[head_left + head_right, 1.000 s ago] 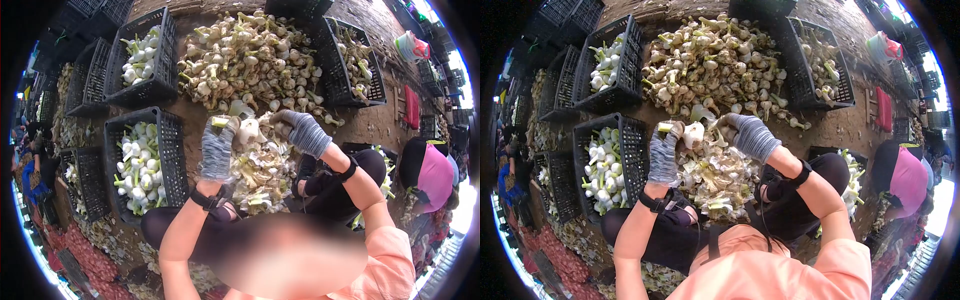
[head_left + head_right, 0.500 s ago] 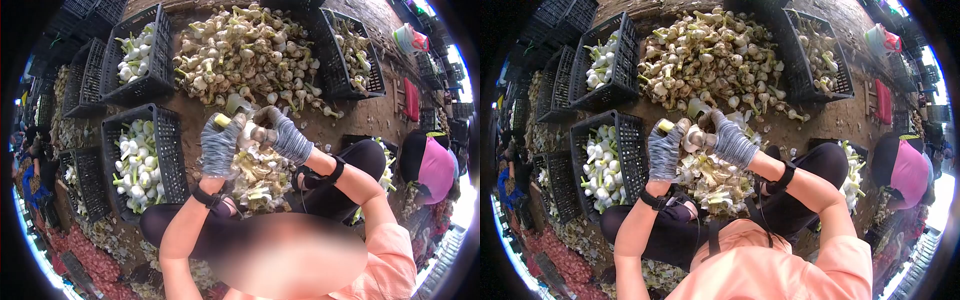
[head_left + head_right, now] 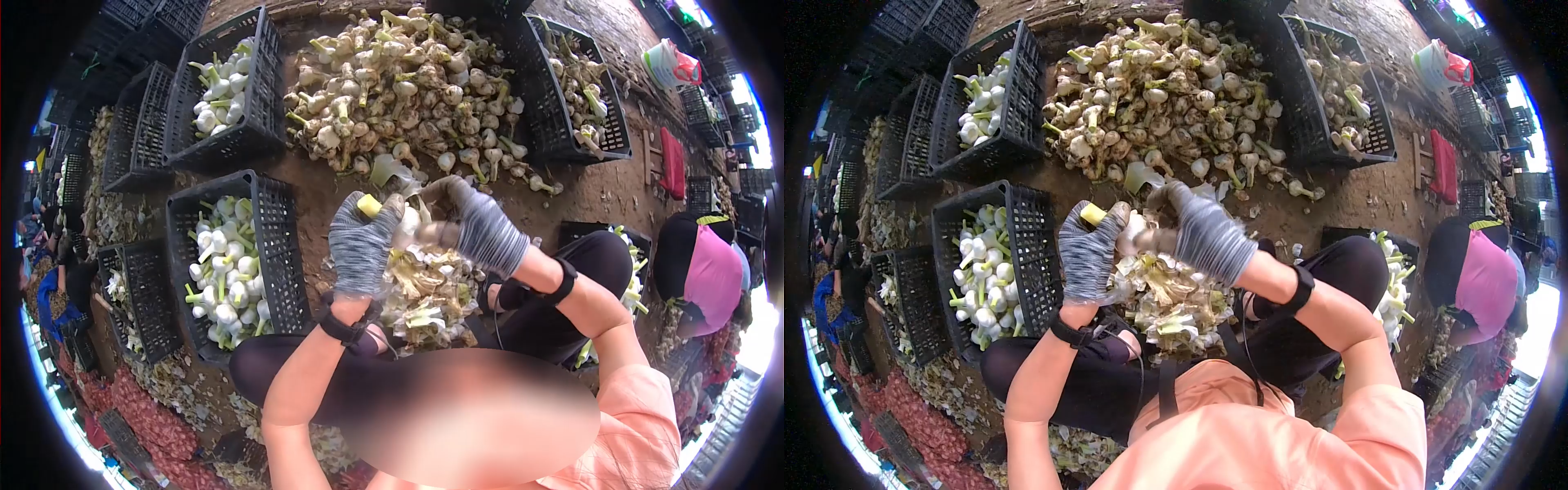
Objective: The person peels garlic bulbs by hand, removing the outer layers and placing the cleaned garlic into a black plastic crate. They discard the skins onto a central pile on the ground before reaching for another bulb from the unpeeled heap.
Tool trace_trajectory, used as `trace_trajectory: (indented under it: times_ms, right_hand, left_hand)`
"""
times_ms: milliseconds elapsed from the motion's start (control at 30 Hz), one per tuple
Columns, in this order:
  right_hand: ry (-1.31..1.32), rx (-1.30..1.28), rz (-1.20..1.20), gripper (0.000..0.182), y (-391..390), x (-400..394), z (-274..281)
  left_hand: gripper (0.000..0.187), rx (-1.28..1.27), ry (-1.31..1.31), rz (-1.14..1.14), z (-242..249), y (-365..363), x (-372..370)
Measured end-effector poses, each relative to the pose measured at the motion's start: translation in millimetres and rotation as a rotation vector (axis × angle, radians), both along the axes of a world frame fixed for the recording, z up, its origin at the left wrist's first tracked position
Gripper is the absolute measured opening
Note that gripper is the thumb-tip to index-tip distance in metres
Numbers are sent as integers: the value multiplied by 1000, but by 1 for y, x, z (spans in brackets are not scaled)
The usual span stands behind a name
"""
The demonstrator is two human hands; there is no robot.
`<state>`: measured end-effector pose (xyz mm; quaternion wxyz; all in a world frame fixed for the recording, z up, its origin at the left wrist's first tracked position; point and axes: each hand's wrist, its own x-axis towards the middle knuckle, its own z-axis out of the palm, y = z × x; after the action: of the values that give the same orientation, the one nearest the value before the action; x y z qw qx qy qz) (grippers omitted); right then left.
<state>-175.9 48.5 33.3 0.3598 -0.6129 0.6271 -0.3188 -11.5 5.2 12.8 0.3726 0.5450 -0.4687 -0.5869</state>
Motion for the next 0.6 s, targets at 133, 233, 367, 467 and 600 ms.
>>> trace_trajectory:
  times_ms: [133,233,367,467,600]
  right_hand:
    - [-44,32,57,22,8,7,11]
    - [90,-274,-51,18,-6,-13,-11]
    - [51,-82,-75,17,-13,-34,-19]
    - [-754,511,-54,29,-8,-26,2]
    - [-612,270,50,32,-4,-19,-15]
  left_hand:
    - [22,-63,28,-35,1,6,-2]
    - [26,37,122,-52,9,7,1]
    - [25,-86,185,-49,8,3,4]
    - [24,-49,216,-64,6,3,4]
    - [23,-80,167,-125,5,6,-4]
